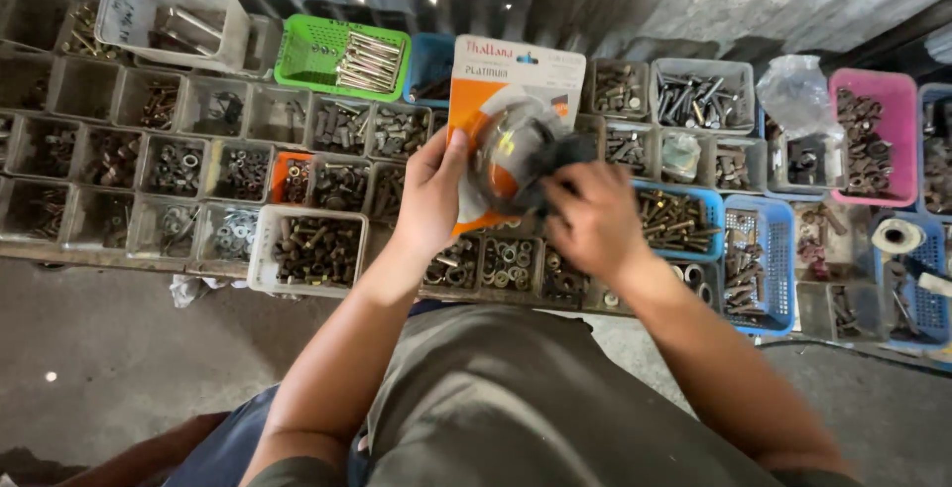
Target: The person wipes a packaged mechanical part with a blue cloth, then hangs it on a wall rack. They repeat this process with a second packaged part, cleaning it thoroughly before placing it on the rack alongside the first one.
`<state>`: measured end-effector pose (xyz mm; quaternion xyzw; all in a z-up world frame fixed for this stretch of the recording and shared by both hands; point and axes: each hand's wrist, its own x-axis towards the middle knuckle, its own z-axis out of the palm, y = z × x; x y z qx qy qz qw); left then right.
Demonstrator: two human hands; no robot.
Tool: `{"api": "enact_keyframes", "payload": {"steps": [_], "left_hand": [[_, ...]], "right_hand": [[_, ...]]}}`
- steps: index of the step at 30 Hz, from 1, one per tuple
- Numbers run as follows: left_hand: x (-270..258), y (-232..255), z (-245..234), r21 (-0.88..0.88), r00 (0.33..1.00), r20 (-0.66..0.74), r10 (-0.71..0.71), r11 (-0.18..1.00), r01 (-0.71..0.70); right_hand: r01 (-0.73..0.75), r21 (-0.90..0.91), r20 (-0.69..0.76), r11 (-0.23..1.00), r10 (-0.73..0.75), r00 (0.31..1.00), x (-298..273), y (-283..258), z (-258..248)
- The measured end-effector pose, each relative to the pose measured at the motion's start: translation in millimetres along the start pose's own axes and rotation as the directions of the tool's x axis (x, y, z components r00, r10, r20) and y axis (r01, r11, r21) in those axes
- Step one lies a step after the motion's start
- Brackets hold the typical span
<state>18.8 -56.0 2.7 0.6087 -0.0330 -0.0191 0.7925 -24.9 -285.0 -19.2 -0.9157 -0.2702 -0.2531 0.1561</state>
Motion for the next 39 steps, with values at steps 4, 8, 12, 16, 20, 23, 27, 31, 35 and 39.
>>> {"api": "enact_keyframes", "payload": {"steps": [4,8,12,16,20,23,27,31,35,39], "left_hand": [[-14.8,10.3,14.2,0.065,0.997,0.054,-0.054,0.997,0.050],[-18.4,13.6,21.6,0.047,0.999,0.047,-0.019,0.999,0.017],[-17.9,-4.0,13.3,0.112,1.000,0.028,0.004,0.994,-0.008],[-18.0,25.8,20.5,0.121,0.999,0.030,0.037,0.992,-0.040],[-25.0,24.1,15.1,0.155,0.997,0.071,0.021,0.987,-0.031],[-32.7,12.3,12.1,0.112,0.994,0.111,-0.017,0.994,0.005],[-26.5,11.5,-2.4,0.137,0.975,0.223,-0.017,0.991,-0.014],[-27.9,19.5,-16.8,0.175,0.948,0.313,-0.061,0.985,0.006],[-26.7,16.2,-28.2,0.213,0.953,0.302,-0.017,0.976,-0.050],[-38.6,40.6,-31.6,0.239,0.966,0.257,0.015,0.968,-0.079]], "right_hand": [[-0.086,-0.119,-0.025,0.989,0.084,0.996,-0.5,1.2,-3.0],[-0.216,0.013,-0.054,0.976,0.216,0.975,13.6,-24.5,1.6],[-0.210,0.218,-0.031,0.953,0.222,0.975,23.8,-54.6,-1.3],[-0.226,0.330,0.049,0.917,0.223,0.974,-4.5,-37.6,1.7],[-0.320,0.571,0.147,0.757,0.289,0.946,0.8,-26.1,-25.7],[-0.126,0.453,0.013,0.883,0.134,0.991,24.7,-46.9,-38.1],[0.230,0.068,-0.043,0.971,-0.228,0.973,38.2,-43.8,-18.4],[0.340,-0.054,-0.140,0.939,-0.344,0.929,41.8,-24.3,-1.6],[0.303,-0.003,-0.251,0.953,-0.294,0.922,59.6,-30.3,-1.6],[0.141,-0.019,-0.249,0.990,-0.142,0.958,46.0,-23.4,22.8]]}}
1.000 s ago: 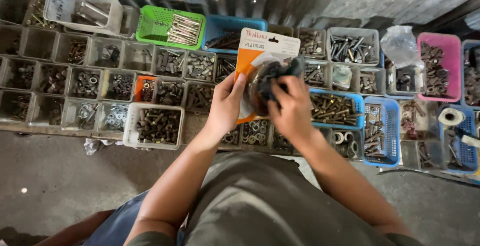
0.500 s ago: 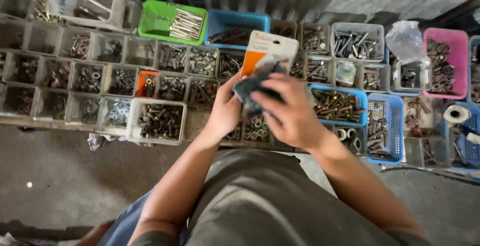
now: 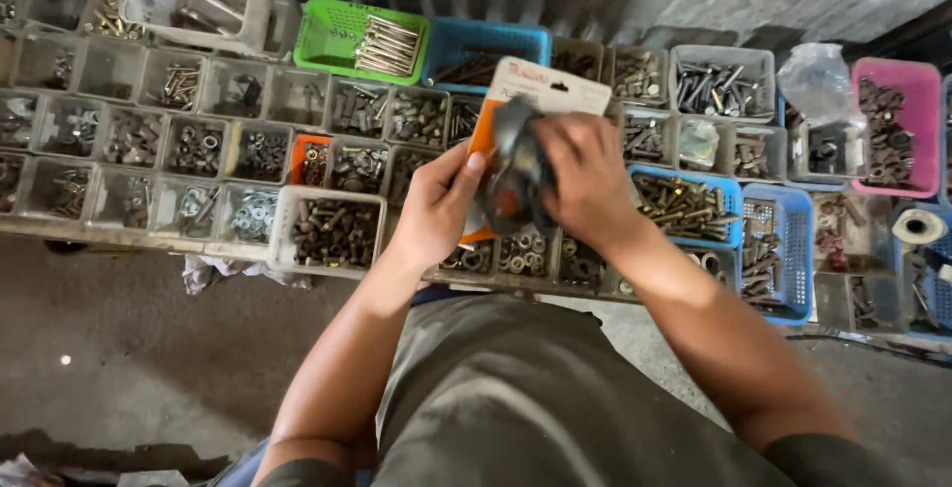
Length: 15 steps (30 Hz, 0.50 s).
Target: The person wipes a packaged mechanical part with a blue cloth, then hangs it on a wall rack. They repeat this process with a second packaged part, cleaning it thoroughly before placing it on the rack alongside the first one.
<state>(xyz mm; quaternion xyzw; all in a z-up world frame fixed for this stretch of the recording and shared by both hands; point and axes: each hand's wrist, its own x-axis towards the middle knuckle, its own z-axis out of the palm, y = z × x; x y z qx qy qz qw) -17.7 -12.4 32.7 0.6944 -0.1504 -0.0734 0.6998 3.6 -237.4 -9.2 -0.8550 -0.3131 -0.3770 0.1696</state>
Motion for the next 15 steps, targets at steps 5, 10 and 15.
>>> {"api": "enact_keyframes", "payload": {"steps": [5,10,15], "left_hand": [[-7.6,19.9,11.2,0.006,0.987,-0.103,0.121,0.993,-0.121],[-17.1,-0.1,6.7,0.010,0.969,-0.136,0.205,0.979,-0.205],[-15.0,1.9,-3.8,0.052,0.943,-0.144,0.298,0.954,-0.294]], "right_hand": [[-0.411,0.070,0.053,0.909,0.408,0.911,-9.0,-33.6,-0.9],[-0.710,0.241,0.164,0.662,0.693,0.702,-22.7,-58.6,8.2],[-0.977,0.215,0.587,-0.005,0.800,0.125,5.3,-92.6,3.2]]}}
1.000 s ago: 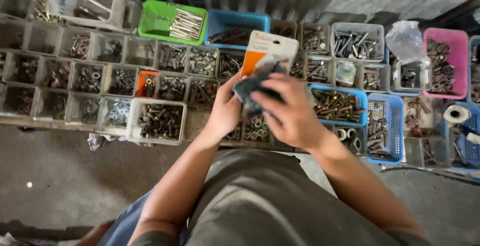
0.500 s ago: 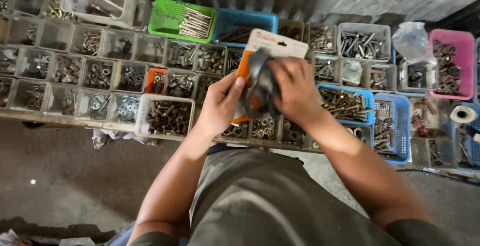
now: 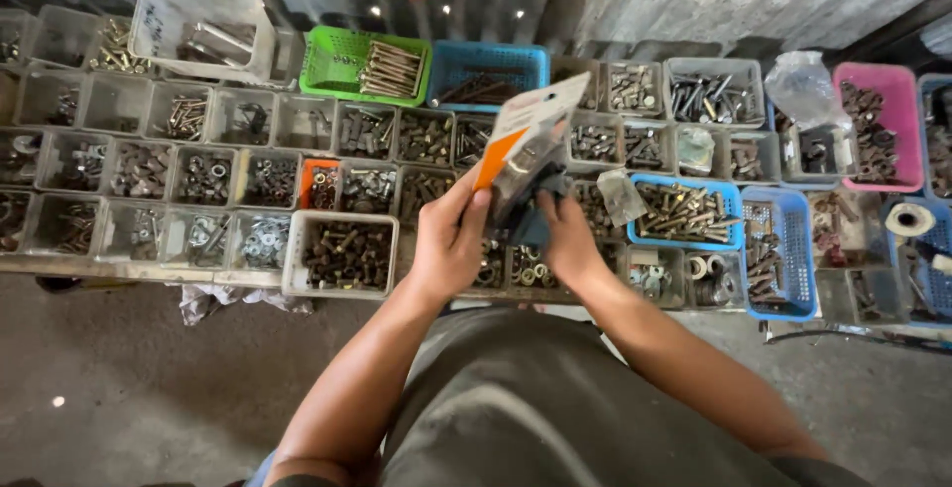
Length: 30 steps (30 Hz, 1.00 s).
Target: The person wipes a packaged mechanical part with a blue cloth, then hangs it on a wall rack. They repeat this process with a second packaged part, cleaning it thoroughly before placing it on the rack alongside the first one.
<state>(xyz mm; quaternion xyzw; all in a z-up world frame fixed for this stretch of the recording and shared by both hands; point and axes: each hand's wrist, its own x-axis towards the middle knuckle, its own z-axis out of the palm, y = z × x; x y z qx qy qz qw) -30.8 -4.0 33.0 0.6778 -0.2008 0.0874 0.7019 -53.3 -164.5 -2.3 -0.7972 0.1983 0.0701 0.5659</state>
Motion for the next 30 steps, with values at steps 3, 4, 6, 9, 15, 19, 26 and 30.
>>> {"api": "enact_keyframes", "payload": {"steps": [3,4,6,9,15,19,26,30], "left_hand": [[5.3,-2.8,-1.9,0.009,0.999,0.042,-0.025,1.000,0.025],[9.5,0.7,-3.7,0.008,0.999,0.044,-0.026,1.000,0.025],[14.8,7.5,-5.5,0.030,0.994,0.067,-0.089,0.996,0.087],[24.2,17.0,-5.6,0.043,0.974,0.066,-0.218,0.976,0.215],[42.3,7.3,-19.1,0.062,0.888,0.308,-0.343,0.938,0.341],[48.5,12.6,-26.9,0.192,0.788,0.475,-0.390,0.921,0.340],[23.6,13.6,3.1,0.047,0.967,0.174,-0.186,0.983,0.180],[9.6,13.5,13.7,0.056,1.000,-0.005,-0.014,0.998,0.014]], "right_hand": [[0.085,-0.078,-0.010,0.993,-0.086,0.996,29.5,36.4,-10.8],[0.084,-0.076,-0.012,0.994,-0.085,0.996,27.8,20.4,-15.2],[0.255,-0.329,-0.052,0.909,-0.287,0.957,21.6,-8.5,-25.1],[0.407,-0.480,0.011,0.777,-0.459,0.889,19.5,-38.2,-41.6],[0.777,-0.628,0.335,-0.040,-0.915,0.224,36.6,-45.0,-44.5],[0.803,-0.575,0.393,-0.157,-0.914,0.102,39.1,-33.9,-50.0],[0.750,-0.662,0.165,-0.002,-0.976,0.143,96.3,22.1,-68.6],[0.715,-0.531,-0.096,0.456,-0.870,0.483,53.4,-5.2,-44.2]]}}
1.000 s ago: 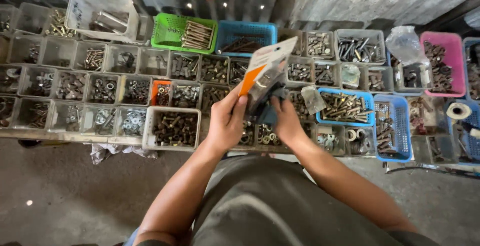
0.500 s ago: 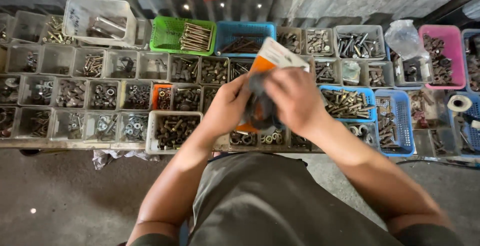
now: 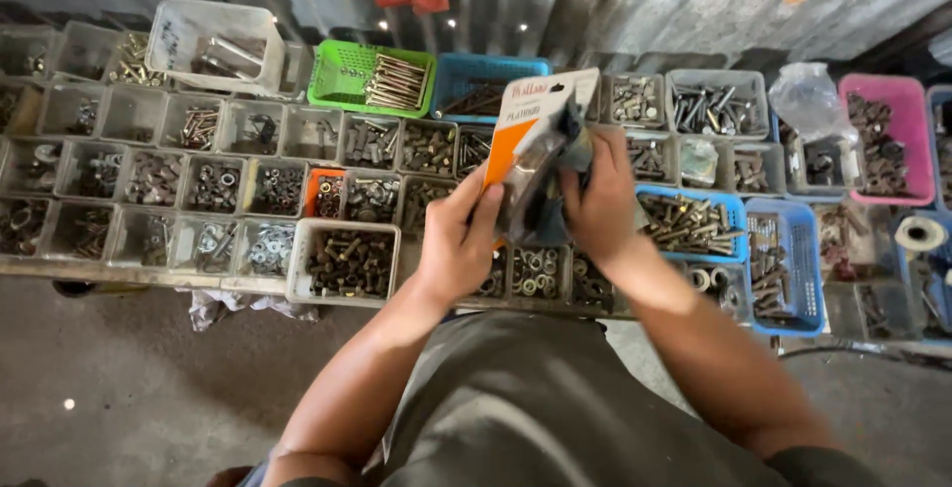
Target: The person wipes a packaged mechanical part with a blue cloth, then hangs it on a wall rack. They repeat this process with a second packaged part, cleaning it thoroughly before placing it on the rack alongside the first one.
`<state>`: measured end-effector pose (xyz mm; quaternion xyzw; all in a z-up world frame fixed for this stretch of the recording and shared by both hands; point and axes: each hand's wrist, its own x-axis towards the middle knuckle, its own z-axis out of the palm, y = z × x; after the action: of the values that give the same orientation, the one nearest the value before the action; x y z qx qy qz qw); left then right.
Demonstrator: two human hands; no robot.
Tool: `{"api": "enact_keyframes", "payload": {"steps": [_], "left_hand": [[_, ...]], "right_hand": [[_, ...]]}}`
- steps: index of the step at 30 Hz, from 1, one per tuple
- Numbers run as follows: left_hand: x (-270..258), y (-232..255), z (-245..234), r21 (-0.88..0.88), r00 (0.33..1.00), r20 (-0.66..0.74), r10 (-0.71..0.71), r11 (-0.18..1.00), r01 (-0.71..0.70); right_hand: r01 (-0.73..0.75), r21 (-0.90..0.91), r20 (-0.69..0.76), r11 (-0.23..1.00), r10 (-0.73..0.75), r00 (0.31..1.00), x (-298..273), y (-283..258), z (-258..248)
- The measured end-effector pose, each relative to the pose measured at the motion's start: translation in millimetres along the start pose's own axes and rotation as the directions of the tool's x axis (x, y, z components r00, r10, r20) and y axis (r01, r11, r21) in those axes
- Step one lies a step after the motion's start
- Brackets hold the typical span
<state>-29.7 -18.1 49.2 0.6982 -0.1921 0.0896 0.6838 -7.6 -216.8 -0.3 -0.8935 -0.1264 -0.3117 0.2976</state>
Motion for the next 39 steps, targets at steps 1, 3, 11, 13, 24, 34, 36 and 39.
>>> {"api": "enact_keyframes", "payload": {"steps": [1,3,11,13,24,34,36,39], "left_hand": [[-0.2,1.5,2.8,0.003,1.000,-0.009,0.000,1.000,0.000],[-4.5,5.5,5.8,0.011,0.992,-0.053,0.113,0.994,-0.113],[-38.1,-58.4,16.9,0.047,0.953,-0.203,0.226,0.974,-0.221],[-40.7,-56.4,12.5,0.028,0.969,-0.183,0.168,0.986,-0.166],[2.5,-10.4,-19.4,-0.439,0.777,0.556,-0.297,0.688,0.577],[5.2,-43.6,-26.3,-0.317,0.843,0.504,-0.189,0.867,0.384],[6.2,-29.3,-23.6,-0.419,0.909,0.387,-0.155,0.849,0.323],[1.9,-5.6,-11.5,-0.410,0.965,0.249,-0.087,0.893,0.187]], "right_hand": [[0.007,0.006,0.004,1.000,-0.007,1.000,-2.2,-4.8,0.0],[-0.239,0.161,0.118,0.957,0.222,0.968,-12.2,-18.1,0.6],[-0.786,0.382,0.529,0.486,0.583,0.617,-34.4,-23.4,7.1],[-0.810,0.285,0.546,0.513,0.607,0.577,-36.4,-3.5,11.1],[0.228,0.090,0.420,0.970,-0.244,0.874,-17.2,39.7,-12.9],[0.668,-0.073,0.280,0.740,-0.628,0.726,26.4,43.9,-19.8],[0.226,-0.006,0.245,0.974,-0.218,0.945,25.7,46.3,-23.5],[-0.212,0.152,0.221,0.965,0.175,0.959,9.5,42.0,-17.2]]}}
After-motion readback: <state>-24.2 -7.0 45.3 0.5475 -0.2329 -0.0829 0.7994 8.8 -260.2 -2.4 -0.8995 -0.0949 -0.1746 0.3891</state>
